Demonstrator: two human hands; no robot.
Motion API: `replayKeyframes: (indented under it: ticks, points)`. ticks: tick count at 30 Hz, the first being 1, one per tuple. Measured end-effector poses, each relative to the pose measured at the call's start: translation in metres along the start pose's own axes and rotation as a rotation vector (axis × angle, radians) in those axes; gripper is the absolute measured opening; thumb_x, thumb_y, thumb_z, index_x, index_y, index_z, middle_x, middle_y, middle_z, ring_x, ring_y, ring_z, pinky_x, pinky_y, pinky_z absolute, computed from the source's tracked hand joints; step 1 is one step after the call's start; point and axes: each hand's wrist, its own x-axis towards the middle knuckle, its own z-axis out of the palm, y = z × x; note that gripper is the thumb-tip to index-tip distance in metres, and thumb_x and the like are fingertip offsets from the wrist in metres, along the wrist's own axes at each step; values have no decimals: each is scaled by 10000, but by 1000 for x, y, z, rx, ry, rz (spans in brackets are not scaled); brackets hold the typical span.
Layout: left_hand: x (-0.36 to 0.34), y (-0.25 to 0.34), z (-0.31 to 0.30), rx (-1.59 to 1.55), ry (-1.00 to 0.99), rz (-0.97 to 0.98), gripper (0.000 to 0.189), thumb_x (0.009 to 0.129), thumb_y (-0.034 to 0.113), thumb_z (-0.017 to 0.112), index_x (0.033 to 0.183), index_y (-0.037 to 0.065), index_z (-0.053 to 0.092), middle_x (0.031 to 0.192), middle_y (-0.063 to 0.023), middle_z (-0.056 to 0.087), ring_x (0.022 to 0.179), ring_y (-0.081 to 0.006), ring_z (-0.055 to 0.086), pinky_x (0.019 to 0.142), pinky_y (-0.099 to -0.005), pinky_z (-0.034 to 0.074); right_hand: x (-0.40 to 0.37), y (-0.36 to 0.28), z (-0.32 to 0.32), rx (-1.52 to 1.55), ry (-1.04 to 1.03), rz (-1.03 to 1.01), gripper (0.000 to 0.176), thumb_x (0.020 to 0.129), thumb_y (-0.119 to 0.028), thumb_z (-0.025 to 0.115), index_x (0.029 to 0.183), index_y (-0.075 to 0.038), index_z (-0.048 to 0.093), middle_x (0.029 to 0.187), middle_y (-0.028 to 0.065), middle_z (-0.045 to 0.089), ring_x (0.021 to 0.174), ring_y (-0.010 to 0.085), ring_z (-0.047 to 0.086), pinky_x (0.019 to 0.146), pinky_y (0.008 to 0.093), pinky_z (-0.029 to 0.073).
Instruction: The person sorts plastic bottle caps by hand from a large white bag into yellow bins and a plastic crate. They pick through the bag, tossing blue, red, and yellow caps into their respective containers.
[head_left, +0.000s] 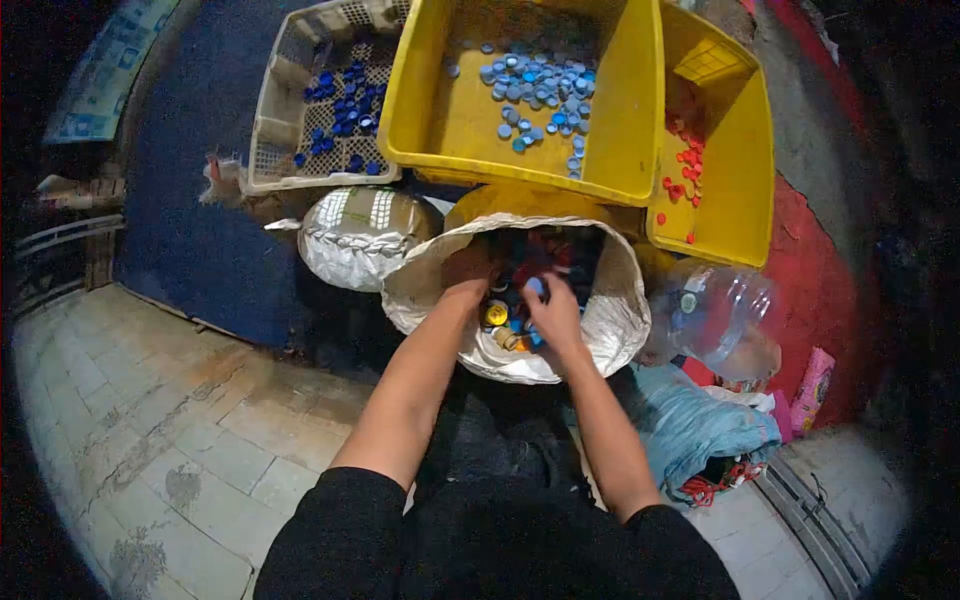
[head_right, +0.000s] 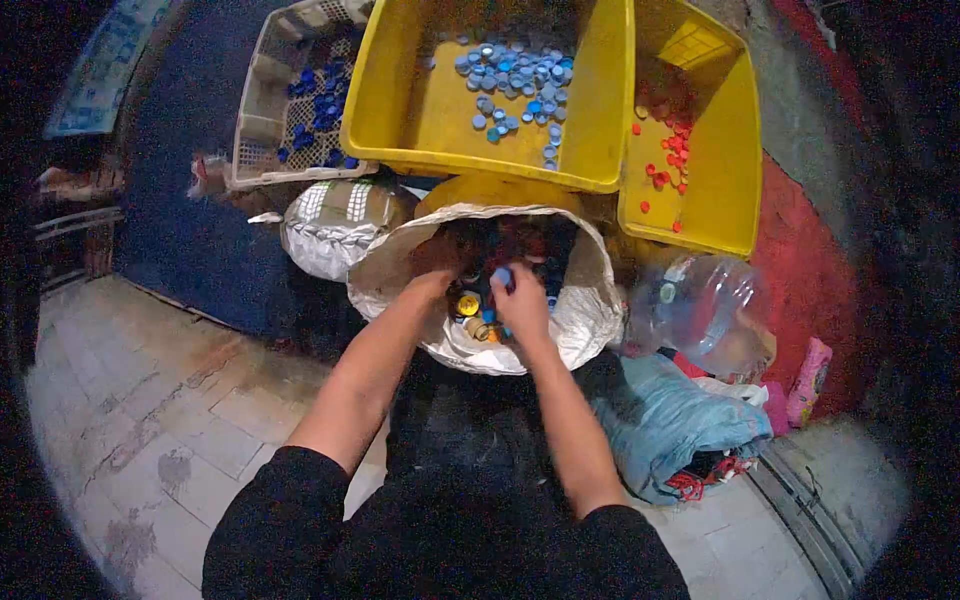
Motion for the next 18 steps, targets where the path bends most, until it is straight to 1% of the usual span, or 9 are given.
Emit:
replayKeyframes:
  ticks: [1, 3, 6, 8, 12, 14, 16, 17, 18]
  points:
    - [4, -2, 8, -5, 1, 12, 525, 808, 499, 528, 1187, 140, 579, 1164, -168, 600, 1028, -369, 592, 869, -471, 469, -13, 4, -3, 39, 20, 31, 422, 825, -289, 627, 1127, 3, 586, 1035, 224, 618, 919, 350, 613, 812, 405, 475]
    - [14, -12, 28, -30, 226, 149, 512, 810, 505, 544, 1155, 130, 590, 1178, -159, 592, 1010, -361, 601, 845, -466, 484, -38, 19, 1, 128, 72, 54, 406, 823, -272, 639, 1111, 10, 593, 974, 212, 627, 866, 323, 624, 764, 374, 481]
    - [1, 3, 3, 68, 143, 169, 491, 802, 482, 577, 1134, 121, 603, 1142, -158, 610, 992, -350, 610, 843, -455, 487, -61, 37, 5, 68, 66, 40, 407, 812, -282, 651, 1099, 2, 600, 941, 197, 639, 823, 316, 625, 734, 387, 483]
    - [-1, 14, -14, 211, -237, 29, 475, 829, 455, 540, 1187, 146, 579, 1200, -174, 580, 1026, -341, 604, 842, -459, 488, -70, 39, 3, 138, -5, 160, 395, 809, -281, 653, 1083, 0, 605, 937, 195, 640, 820, 321, 624, 730, 392, 484]
    - [23, 6, 7, 200, -242, 99, 476, 823, 461, 555, 1156, 123, 596, 1141, -170, 608, 998, -342, 613, 832, -450, 493, -56, 26, -2, 139, 14, 167, 406, 806, -288, 650, 1099, -11, 606, 918, 192, 640, 816, 304, 624, 730, 387, 482]
    - [24, -19, 13, 196, -236, 112, 478, 820, 465, 565, 1135, 108, 608, 1102, -168, 627, 979, -343, 618, 825, -443, 497, -40, 23, 0, 176, 75, 124, 424, 803, -283, 645, 1110, 5, 599, 895, 199, 645, 713, 271, 624, 678, 374, 488]
    - [5, 10, -20, 166, -225, 174, 435, 847, 406, 537, 1164, 115, 600, 1094, -179, 630, 1028, -344, 600, 885, -439, 468, -20, 29, 5, 161, 86, 83, 429, 801, -285, 647, 1101, 19, 598, 904, 216, 646, 691, 282, 626, 664, 377, 493]
    - [17, -1, -1, 167, -228, 149, 435, 847, 406, 537, 1164, 115, 600, 1094, -179, 630, 1028, -344, 600, 885, -439, 468, -9, 34, 7, 145, 71, 63, 430, 801, -283, 646, 1101, 22, 598, 905, 221, 644, 703, 291, 628, 670, 382, 493]
    - [41, -21, 29, 227, -108, 304, 411, 853, 360, 524, 1167, 106, 601, 1097, -185, 628, 1056, -347, 584, 925, -435, 442, 2, 39, 8, 130, 59, 43, 430, 800, -280, 645, 1100, 24, 598, 906, 225, 643, 714, 300, 630, 675, 387, 492]
